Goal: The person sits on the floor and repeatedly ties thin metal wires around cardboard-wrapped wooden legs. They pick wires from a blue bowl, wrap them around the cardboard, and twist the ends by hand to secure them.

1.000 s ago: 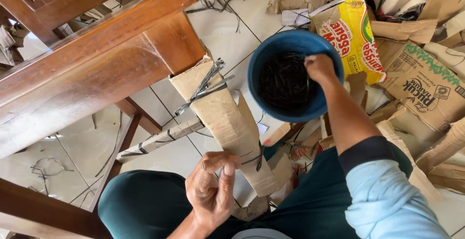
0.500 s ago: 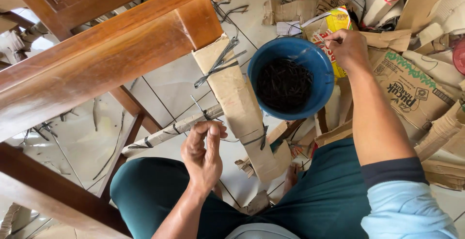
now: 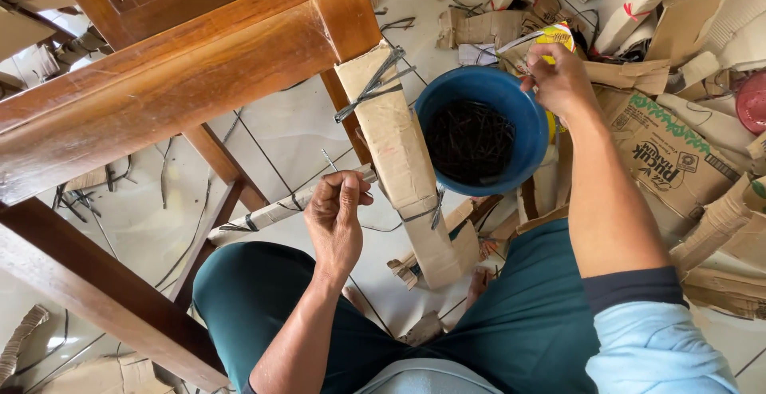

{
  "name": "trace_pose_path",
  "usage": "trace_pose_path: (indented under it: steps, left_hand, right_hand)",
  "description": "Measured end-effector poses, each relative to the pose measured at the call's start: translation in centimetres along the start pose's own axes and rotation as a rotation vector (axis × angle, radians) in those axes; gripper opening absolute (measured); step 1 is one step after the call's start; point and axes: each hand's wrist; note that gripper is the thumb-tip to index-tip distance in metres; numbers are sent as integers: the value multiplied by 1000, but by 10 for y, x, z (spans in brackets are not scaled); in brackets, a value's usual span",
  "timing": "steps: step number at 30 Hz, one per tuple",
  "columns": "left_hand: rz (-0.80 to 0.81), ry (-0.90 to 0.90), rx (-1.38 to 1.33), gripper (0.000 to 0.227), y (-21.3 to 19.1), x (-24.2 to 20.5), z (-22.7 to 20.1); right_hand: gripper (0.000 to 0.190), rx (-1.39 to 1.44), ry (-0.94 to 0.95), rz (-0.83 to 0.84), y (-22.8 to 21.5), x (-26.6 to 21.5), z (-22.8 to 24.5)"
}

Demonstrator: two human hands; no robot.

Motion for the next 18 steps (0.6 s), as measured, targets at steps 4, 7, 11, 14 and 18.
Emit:
trace_pose_path:
  steps: [4, 7, 11, 14, 18]
  left_hand:
    - [-19, -8, 14, 25, -1, 1, 1]
    - [-47, -10, 37, 24, 0, 5, 2]
    - [-88, -51, 30, 24, 10, 15, -2]
    - [-91, -166, 15, 24, 21, 26, -5]
    - [15, -388, 35, 41, 34, 40, 18]
  right_hand:
    - [45, -75, 106, 106, -6, -27, 39]
    - [51, 89, 70, 211, -11, -19, 24]
    - [24, 69, -38, 258, 5, -41, 48]
    - [25, 83, -144, 324, 35, -61, 60]
    - [37, 172, -268, 571, 81, -87, 71]
Point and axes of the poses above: each hand's wrist, its own x-axis towards the middle knuckle, its own y-axis out of the palm, z = x × y, and after that the axes turned 12 degrees about -z, right-handed
